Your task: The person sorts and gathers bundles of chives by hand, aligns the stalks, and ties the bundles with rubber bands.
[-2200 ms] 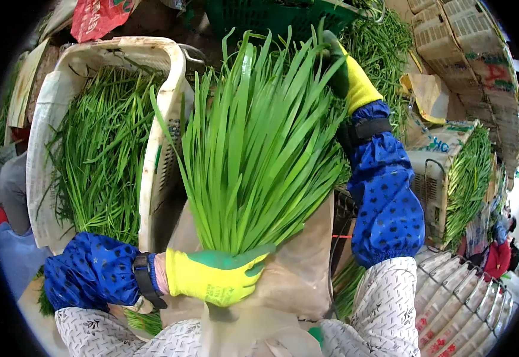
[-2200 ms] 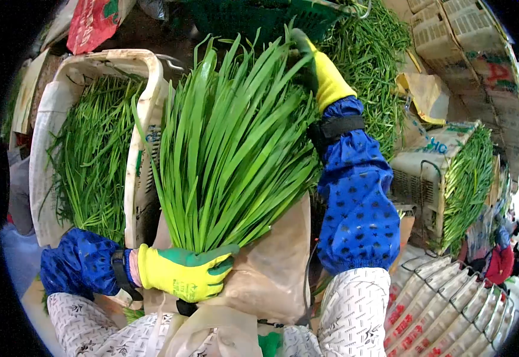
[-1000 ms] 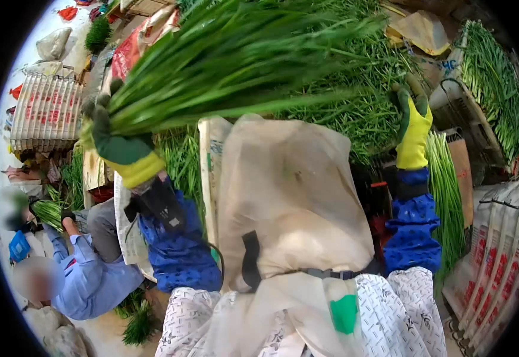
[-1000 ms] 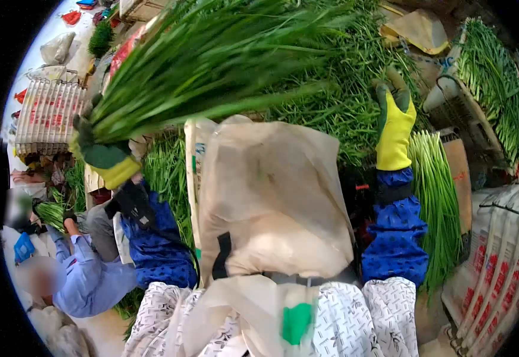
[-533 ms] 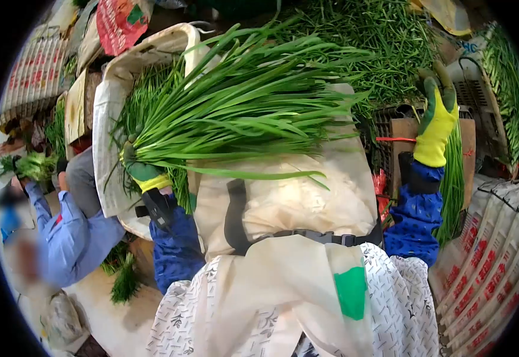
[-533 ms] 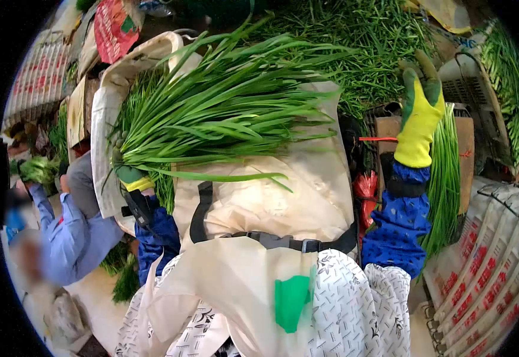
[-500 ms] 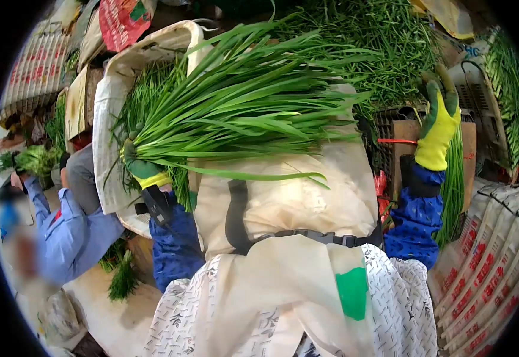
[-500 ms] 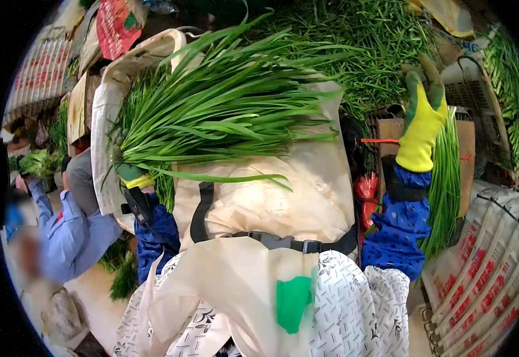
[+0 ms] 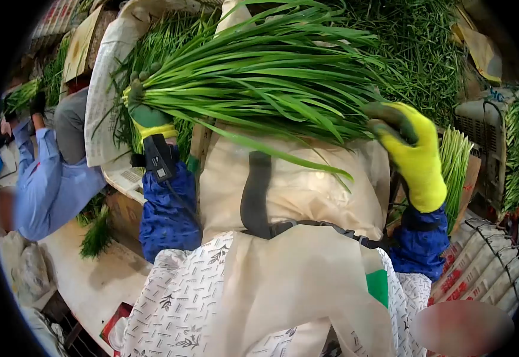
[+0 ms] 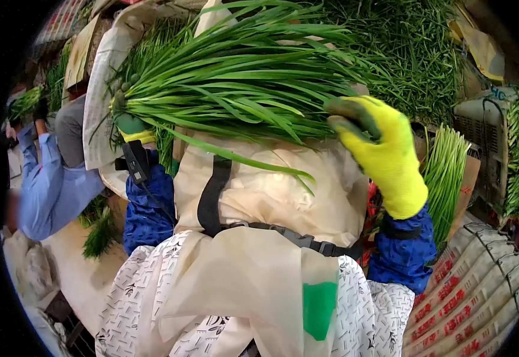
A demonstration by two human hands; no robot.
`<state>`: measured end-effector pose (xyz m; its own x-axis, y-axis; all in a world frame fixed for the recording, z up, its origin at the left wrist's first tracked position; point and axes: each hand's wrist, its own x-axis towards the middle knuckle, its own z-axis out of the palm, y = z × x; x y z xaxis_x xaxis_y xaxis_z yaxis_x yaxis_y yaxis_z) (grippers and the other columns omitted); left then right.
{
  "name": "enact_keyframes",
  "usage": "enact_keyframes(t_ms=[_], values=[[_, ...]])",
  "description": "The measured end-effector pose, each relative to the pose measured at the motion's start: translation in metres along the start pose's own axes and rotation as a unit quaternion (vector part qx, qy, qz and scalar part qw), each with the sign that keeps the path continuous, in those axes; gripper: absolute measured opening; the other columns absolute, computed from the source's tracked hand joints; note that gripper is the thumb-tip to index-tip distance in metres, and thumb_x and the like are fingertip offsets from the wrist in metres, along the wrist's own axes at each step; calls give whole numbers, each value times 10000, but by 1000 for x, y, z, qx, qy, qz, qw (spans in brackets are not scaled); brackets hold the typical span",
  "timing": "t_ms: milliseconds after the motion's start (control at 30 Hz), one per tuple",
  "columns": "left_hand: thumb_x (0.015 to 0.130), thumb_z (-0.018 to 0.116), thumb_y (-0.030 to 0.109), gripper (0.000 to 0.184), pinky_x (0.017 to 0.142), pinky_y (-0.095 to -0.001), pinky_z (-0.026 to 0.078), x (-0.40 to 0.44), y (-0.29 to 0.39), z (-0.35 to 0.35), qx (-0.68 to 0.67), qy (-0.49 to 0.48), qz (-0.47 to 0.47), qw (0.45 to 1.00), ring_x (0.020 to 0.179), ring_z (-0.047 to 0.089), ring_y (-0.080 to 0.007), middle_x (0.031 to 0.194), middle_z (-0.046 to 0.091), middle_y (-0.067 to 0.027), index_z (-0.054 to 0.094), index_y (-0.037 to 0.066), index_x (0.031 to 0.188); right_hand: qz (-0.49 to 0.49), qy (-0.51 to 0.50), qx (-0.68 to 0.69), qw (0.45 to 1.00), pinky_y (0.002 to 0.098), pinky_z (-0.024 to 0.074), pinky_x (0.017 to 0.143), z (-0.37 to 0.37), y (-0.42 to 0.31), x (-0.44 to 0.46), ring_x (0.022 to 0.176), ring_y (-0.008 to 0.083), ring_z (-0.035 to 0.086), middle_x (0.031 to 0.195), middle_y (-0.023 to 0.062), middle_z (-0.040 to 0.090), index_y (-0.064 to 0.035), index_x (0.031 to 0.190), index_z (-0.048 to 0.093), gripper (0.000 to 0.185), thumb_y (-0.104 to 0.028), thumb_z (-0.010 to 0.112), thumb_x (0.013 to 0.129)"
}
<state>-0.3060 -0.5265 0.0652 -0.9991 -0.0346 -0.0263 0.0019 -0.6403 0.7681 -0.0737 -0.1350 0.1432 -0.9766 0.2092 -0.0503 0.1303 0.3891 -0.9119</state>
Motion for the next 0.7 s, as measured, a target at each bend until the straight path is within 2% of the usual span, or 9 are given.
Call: enact_keyframes(t_ms=[67,133,233,333,367,533,600,667,700], values=[[883,610,113,232,956,-513,469,1,1,-3,-1,-13,-9,1000,1026,615,-342,964,664,-123,566,39,1098,-54,-9,-122,991,360,489,707,12,-3,6,785,328,618,888,130,660,-43,994,671,262,-125,704,747],[909,552,221,266,962,-488,457,1,-2,-3,38,6,14,999,1061,586,-341,1146,621,-217,612,4,1051,-105,-17,-193,975,385,484,694,21,-1,11,800,337,614,899,127,661,-51,996,665,283,-170,714,744],[907,559,221,273,964,-495,455,-2,-3,0,53,-2,32,998,1054,592,-345,1132,626,-224,587,10,1078,-155,-25,-234,959,393,480,686,33,-5,20,815,331,612,895,122,658,-55,998,656,297,-192,715,741],[905,571,211,280,969,-499,452,-6,-5,13,37,24,53,998,1054,593,-354,1114,631,-231,557,18,1107,-147,-41,-230,961,392,481,695,40,-7,27,824,328,608,878,122,655,-49,967,662,258,-172,702,743],[885,598,94,252,947,-542,466,-8,-2,17,9,-18,40,999,1024,608,-365,974,655,-134,546,40,1126,-140,-46,-207,967,387,482,697,41,-8,29,818,327,609,880,124,655,-44,958,663,246,-159,695,743],[886,600,102,277,936,-562,465,-6,-3,11,-60,-30,19,998,1031,597,-381,973,651,-129,539,34,1148,-37,-79,-62,994,346,490,702,34,-19,31,787,313,618,887,139,655,-11,928,661,195,-76,653,744],[887,601,106,283,939,-563,463,-4,-3,6,-78,-31,-2,996,1038,592,-381,986,649,-133,538,34,1154,51,-92,7,994,304,486,701,34,-26,30,767,230,627,858,124,655,12,948,650,182,-36,623,775],[888,604,135,289,957,-554,450,-6,-7,9,-58,-33,34,997,1066,578,-372,1044,636,-156,537,40,1152,73,-94,52,992,287,482,709,34,-28,32,768,183,620,837,112,652,18,956,647,173,-28,611,794],[888,606,160,297,981,-543,435,-6,-8,8,-57,-41,37,997,1088,568,-364,1087,627,-177,534,47,1153,44,-95,91,990,264,477,731,34,-23,33,787,128,600,851,81,663,29,962,646,160,-24,599,819]])
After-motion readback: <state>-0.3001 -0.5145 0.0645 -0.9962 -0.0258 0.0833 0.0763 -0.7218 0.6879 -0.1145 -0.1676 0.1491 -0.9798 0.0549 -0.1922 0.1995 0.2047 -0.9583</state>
